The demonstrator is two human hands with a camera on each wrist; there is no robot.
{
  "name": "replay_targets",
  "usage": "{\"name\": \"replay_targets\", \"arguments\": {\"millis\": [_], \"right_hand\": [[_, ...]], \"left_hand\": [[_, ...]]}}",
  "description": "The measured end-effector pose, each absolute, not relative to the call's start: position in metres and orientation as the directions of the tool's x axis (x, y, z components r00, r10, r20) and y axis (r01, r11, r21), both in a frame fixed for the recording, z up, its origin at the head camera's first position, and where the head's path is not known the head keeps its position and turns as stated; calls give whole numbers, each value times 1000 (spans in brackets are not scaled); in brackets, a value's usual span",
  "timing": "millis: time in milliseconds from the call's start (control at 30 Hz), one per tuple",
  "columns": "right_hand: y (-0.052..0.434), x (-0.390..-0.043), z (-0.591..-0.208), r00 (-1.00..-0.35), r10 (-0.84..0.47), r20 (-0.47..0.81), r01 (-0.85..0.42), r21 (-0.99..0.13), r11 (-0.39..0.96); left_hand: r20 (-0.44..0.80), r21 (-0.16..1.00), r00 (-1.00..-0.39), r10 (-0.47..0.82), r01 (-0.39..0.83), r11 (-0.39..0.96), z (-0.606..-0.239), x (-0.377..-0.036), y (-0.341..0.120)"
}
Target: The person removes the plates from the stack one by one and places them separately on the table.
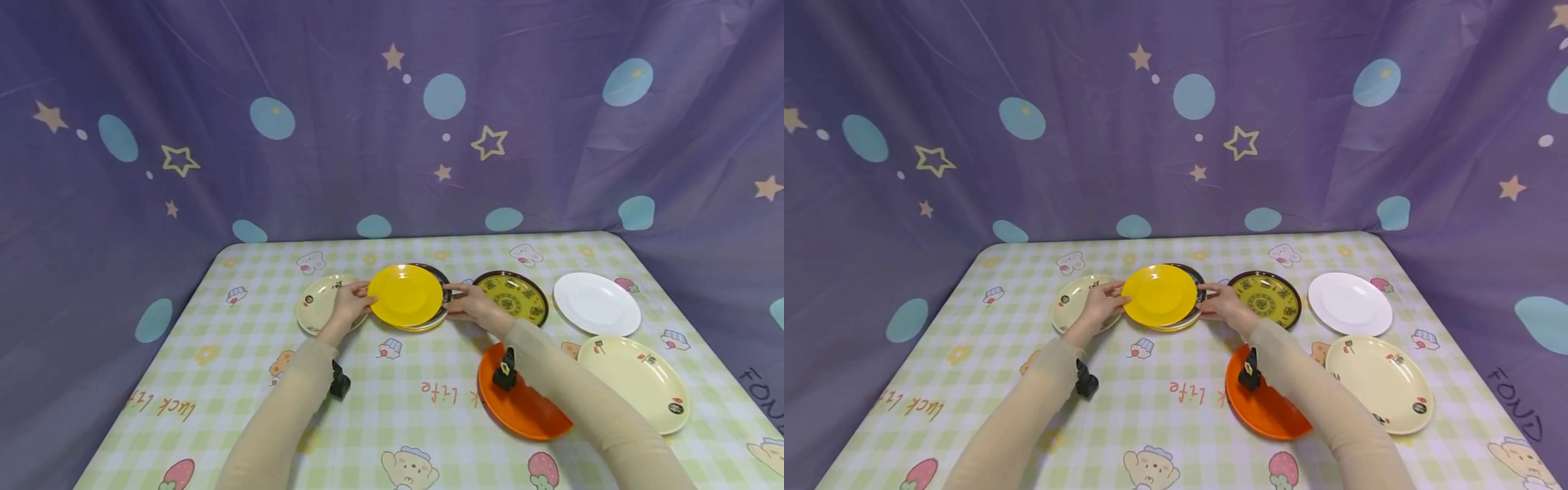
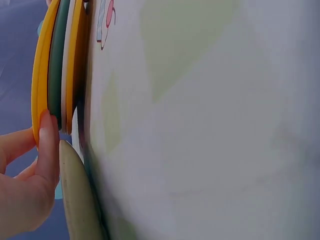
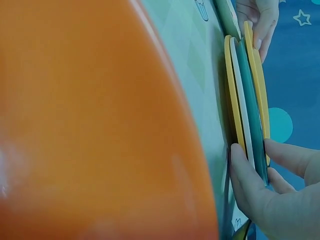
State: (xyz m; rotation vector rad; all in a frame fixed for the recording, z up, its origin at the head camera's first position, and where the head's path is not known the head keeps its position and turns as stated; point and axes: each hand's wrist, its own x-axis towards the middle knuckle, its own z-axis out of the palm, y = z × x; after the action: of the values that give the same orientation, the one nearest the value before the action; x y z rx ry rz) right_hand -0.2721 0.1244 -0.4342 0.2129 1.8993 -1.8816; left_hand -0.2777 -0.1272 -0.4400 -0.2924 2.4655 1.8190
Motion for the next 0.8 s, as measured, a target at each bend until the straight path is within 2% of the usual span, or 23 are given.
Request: {"name": "replay_targets", "arguments": {"millis": [367,800], "right_hand": [[123,-273,-438,-885,-186,-427,422,-904,68],[124,-271,-436,-888,-197,-416,416,-908,40]], "left_hand": [[-259,950,-959,-114,-274,150,-440,-273,-130],[-251,956,-953,-167,-271,115,-432,-265,-138]]}}
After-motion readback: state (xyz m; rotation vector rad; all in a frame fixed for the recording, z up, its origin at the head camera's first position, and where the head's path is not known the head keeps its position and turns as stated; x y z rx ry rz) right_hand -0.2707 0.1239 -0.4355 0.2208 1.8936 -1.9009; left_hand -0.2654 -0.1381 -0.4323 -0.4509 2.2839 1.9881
